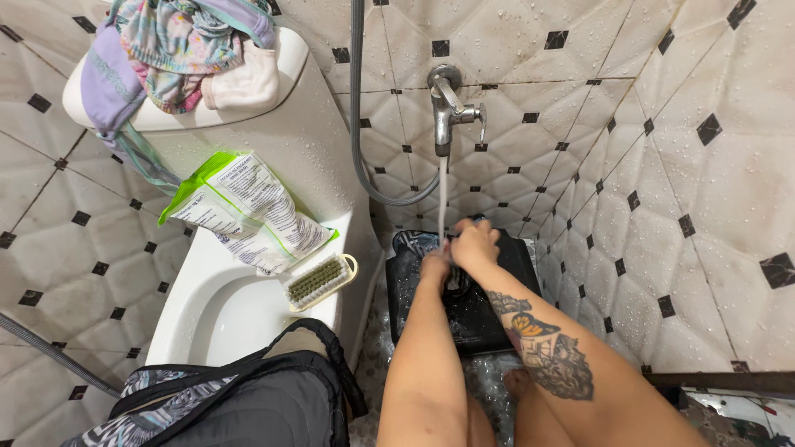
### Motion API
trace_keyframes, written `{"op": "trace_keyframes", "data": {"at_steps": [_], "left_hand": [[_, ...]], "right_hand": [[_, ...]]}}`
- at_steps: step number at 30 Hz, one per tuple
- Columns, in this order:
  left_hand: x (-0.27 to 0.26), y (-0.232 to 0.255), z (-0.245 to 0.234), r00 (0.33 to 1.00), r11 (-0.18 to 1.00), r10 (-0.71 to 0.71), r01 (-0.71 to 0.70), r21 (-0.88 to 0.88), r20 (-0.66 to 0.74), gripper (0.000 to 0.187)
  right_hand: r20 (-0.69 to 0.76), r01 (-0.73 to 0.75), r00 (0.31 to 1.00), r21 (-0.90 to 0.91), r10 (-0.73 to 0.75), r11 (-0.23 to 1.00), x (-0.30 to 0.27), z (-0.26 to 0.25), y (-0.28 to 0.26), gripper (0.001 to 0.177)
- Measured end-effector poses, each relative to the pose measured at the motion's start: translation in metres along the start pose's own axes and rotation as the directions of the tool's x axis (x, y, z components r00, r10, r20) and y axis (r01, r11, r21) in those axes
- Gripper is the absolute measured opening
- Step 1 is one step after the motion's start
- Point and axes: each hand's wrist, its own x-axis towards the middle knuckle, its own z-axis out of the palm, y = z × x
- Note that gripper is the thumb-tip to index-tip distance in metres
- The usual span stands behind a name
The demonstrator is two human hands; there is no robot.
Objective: The person washes a bag by hand under a faucet, scrubbing the interior and exterior surfaces with a brush and soap, and rinsing it thoroughly.
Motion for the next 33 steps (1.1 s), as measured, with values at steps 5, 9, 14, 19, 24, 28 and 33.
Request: {"op": "trace_keyframes", "data": {"at_steps": [5,9,14,19,24,28,33], "left_hand": [[-0.027,0.019,-0.013,0.973,0.947,0.2,-0.162,0.279,-0.114,0.07],[-0.072,0.063,-0.036,0.993,0.985,0.065,-0.048,0.168,-0.096,0.063],[-0.128,0.115,-0.053,0.992,0.988,-0.034,0.052,0.147,-0.125,0.057],[-0.119,0.118,-0.063,0.955,0.897,0.23,-0.135,0.42,-0.185,0.057],[-0.14,0.147,-0.083,0.919,0.754,0.384,-0.258,0.604,-0.087,0.036],[-0.187,0.178,-0.102,0.893,0.719,0.451,-0.361,0.594,-0.002,0.083],[-0.209,0.187,-0.102,0.678,0.548,0.715,-0.695,0.465,0.169,0.035]], "right_hand": [[0.208,-0.138,0.972,0.127,0.109,0.982,0.02,0.059,0.042,0.057],[0.233,-0.016,0.972,0.118,-0.012,0.993,0.025,0.1,0.061,0.043],[0.18,0.003,0.983,0.243,-0.048,0.97,0.028,0.088,0.046,0.04],[0.078,0.053,0.993,0.352,-0.085,0.934,0.006,-0.02,-0.02,0.02],[-0.046,0.45,0.881,0.388,-0.471,0.804,-0.025,-0.099,-0.065,0.02],[-0.024,0.511,0.835,0.408,-0.55,0.756,-0.032,-0.133,-0.071,0.022],[-0.046,0.594,0.74,0.515,-0.671,0.618,-0.033,-0.128,-0.057,0.02]]}}
